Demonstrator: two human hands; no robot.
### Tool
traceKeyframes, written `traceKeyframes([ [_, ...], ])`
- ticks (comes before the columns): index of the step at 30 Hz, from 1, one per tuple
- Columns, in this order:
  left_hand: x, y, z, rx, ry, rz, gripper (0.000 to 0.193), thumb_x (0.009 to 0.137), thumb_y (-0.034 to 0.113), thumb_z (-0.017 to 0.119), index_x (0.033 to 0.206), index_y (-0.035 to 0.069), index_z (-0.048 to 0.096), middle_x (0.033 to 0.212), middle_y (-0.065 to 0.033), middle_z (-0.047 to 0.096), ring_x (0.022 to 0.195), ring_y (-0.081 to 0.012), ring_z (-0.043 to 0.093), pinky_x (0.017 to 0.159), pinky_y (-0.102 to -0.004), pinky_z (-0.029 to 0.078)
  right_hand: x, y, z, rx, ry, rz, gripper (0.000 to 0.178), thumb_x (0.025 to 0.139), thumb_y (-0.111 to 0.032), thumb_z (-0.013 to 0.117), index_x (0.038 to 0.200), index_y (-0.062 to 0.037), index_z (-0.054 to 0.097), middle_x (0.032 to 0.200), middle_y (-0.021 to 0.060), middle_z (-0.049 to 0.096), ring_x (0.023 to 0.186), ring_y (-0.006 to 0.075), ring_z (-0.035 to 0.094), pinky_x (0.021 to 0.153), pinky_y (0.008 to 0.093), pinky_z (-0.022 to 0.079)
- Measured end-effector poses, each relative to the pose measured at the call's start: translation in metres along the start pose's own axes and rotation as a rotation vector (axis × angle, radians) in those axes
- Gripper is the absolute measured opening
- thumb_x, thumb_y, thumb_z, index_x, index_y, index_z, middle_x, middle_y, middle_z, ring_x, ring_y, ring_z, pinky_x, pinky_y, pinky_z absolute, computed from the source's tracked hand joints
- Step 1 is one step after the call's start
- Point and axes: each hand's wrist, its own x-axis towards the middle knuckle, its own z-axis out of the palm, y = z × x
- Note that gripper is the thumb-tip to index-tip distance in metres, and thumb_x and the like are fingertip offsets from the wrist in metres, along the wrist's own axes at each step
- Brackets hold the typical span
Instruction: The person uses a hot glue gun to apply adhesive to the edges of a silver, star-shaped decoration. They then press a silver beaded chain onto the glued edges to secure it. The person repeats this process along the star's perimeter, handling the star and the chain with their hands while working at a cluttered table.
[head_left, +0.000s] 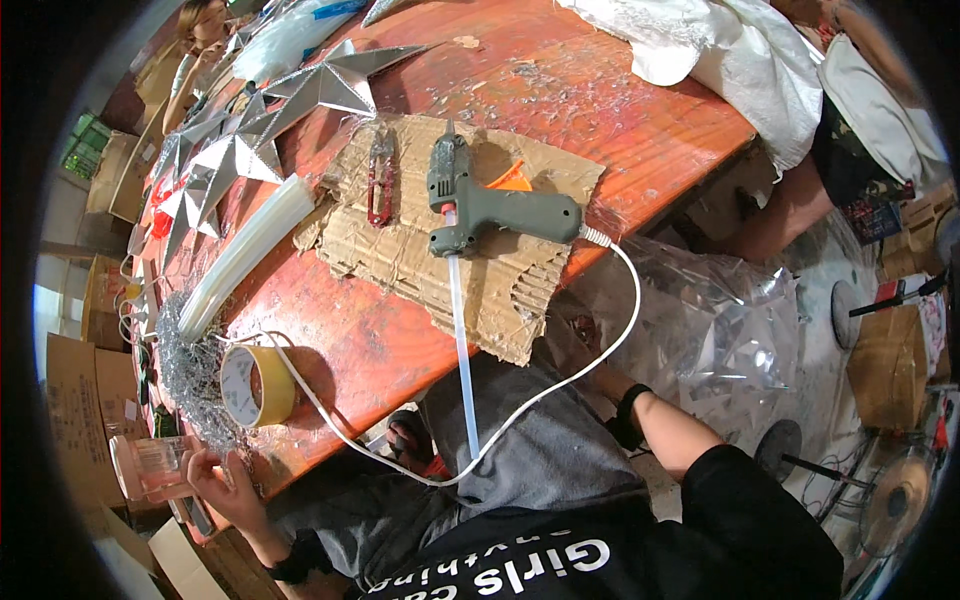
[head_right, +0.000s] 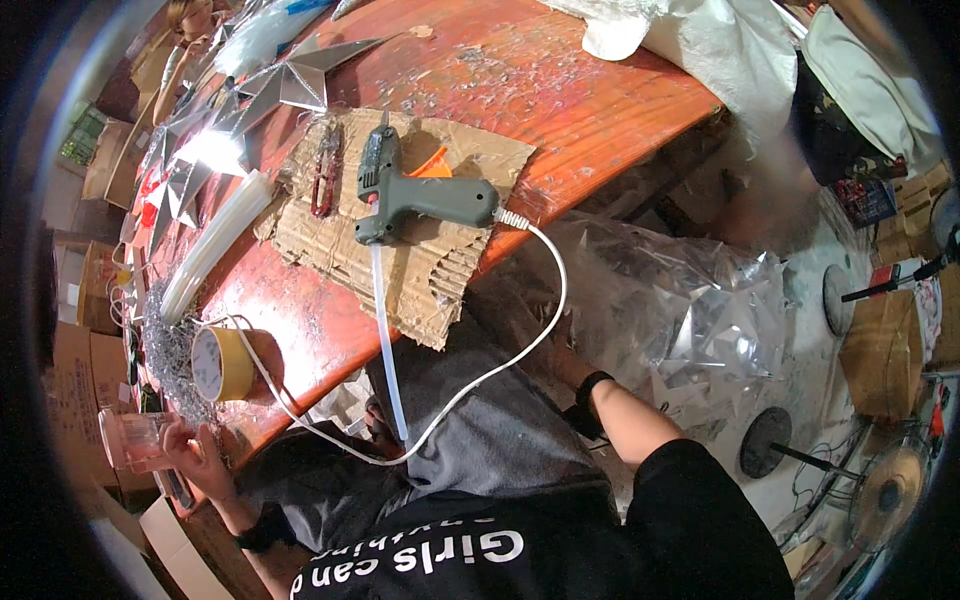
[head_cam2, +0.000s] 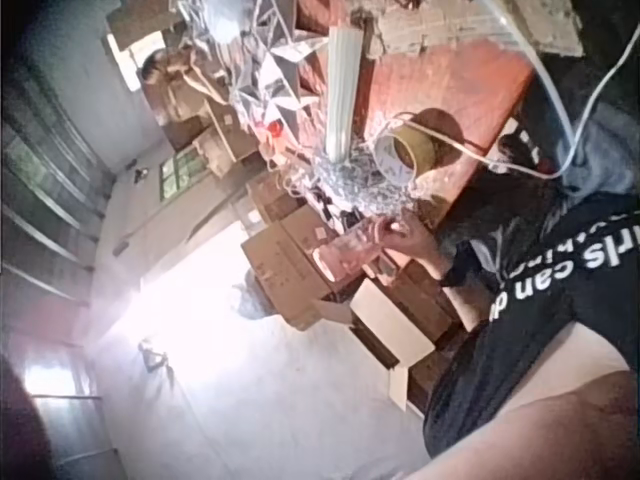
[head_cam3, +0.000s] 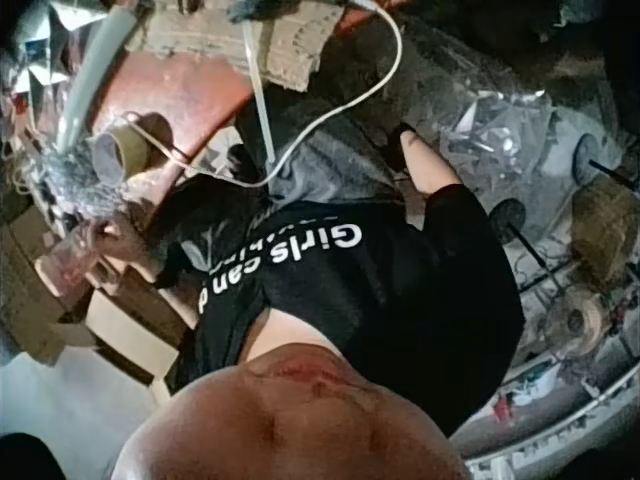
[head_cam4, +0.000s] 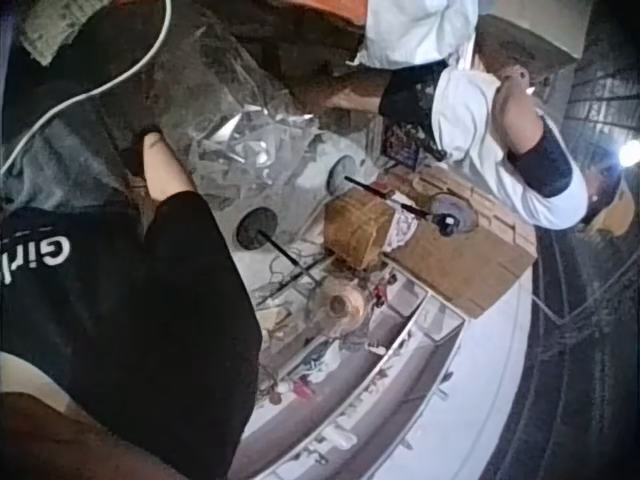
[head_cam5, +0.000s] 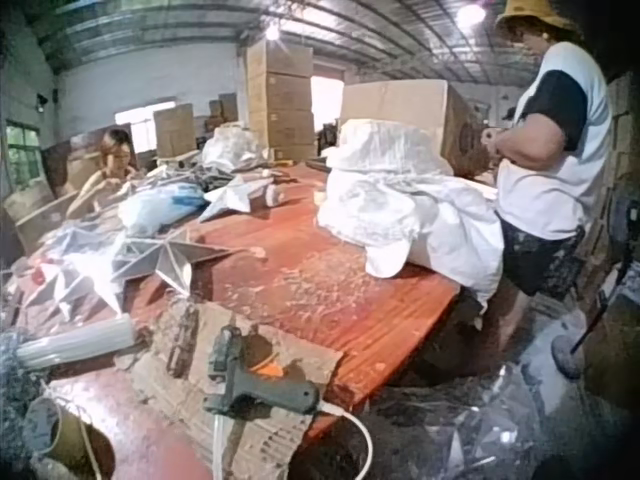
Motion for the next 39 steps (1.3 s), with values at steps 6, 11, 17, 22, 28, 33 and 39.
traceKeyframes([
  [6,0.009,0.02,0.001,0.038,-0.018,0.088,0.013,0.089,0.003,0.058,0.099,0.001,0.051,0.105,-0.0094,0.047,0.087,-0.0199,0.047,0.082,-0.0313,0.041,0.001,-0.01,-0.015,-0.078,-0.159,0.028,0.056,0.092,-0.046,0.048,0.125,-0.0004,0.055,0.124,0.0164,0.059,0.11,0.0263,0.057,0.094,0.0365,0.042],
  [11,0.01,0.028,0.003,0.006,-0.014,0.063,0.007,0.089,0.001,0.057,0.095,0.002,0.053,0.102,-0.0093,0.05,0.087,-0.0209,0.05,0.078,-0.0308,0.043,0.031,-0.023,-0.016,0.025,-0.147,0.061,0.053,0.091,-0.042,0.051,0.125,-0.0017,0.056,0.13,0.0151,0.056,0.115,0.0279,0.055,0.095,0.0377,0.041],
  [17,0.009,0.03,0.009,0.026,0.013,0.098,0.006,0.087,0.0,0.057,0.092,0.001,0.054,0.097,-0.0112,0.052,0.085,-0.0219,0.051,0.074,-0.0317,0.044,0.027,-0.004,-0.034,-0.668,-0.21,-0.557,0.041,0.098,-0.027,0.039,0.134,-0.0099,0.05,0.14,0.0136,0.048,0.122,0.0273,0.05,0.098,0.0373,0.041],
  [22,-0.001,0.031,-0.004,0.031,0.013,-0.004,0.008,0.085,0.0,0.06,0.092,0.0,0.056,0.099,-0.0125,0.055,0.085,-0.0231,0.053,0.073,-0.0328,0.045,-0.057,-0.135,-0.097,-0.676,-0.062,-0.906,0.037,0.095,-0.016,0.044,0.127,0.0014,0.051,0.126,0.0167,0.057,0.108,0.0209,0.056,0.093,0.0328,0.043],
  [28,-0.004,0.03,-0.001,0.034,0.074,-0.02,0.011,0.088,0.003,0.06,0.098,0.001,0.058,0.102,-0.0123,0.056,0.095,-0.0252,0.052,0.084,-0.0348,0.043,-0.097,-0.118,-0.124,0.083,0.072,-0.104,0.066,0.081,-0.006,0.061,0.14,0.0013,0.032,0.132,0.015,0.05,0.114,0.0204,0.051,0.092,0.0303,0.044],
  [33,-0.015,0.012,-0.001,-0.155,0.161,-0.121,0.013,0.096,0.011,0.052,0.104,0.0,0.055,0.092,-0.0073,0.054,0.084,-0.0168,0.051,0.077,-0.0282,0.042,-0.19,-0.147,-0.185,0.469,0.147,-0.215,0.072,0.08,0.003,0.055,0.145,-0.0083,0.027,0.118,0.0067,0.047,0.103,0.0135,0.048,0.088,0.026,0.043],
  [39,0.008,0.057,-0.024,-0.374,0.128,-0.134,0.018,0.098,0.012,0.045,0.099,-0.001,0.057,0.08,-0.0033,0.05,0.069,-0.0095,0.046,0.062,-0.0216,0.037,-0.334,-0.219,-0.231,0.592,0.745,-0.119,0.085,0.074,0.005,0.052,0.147,0.0054,0.011,0.116,0.0116,0.051,0.092,0.0119,0.055,0.08,0.0218,0.046],
])
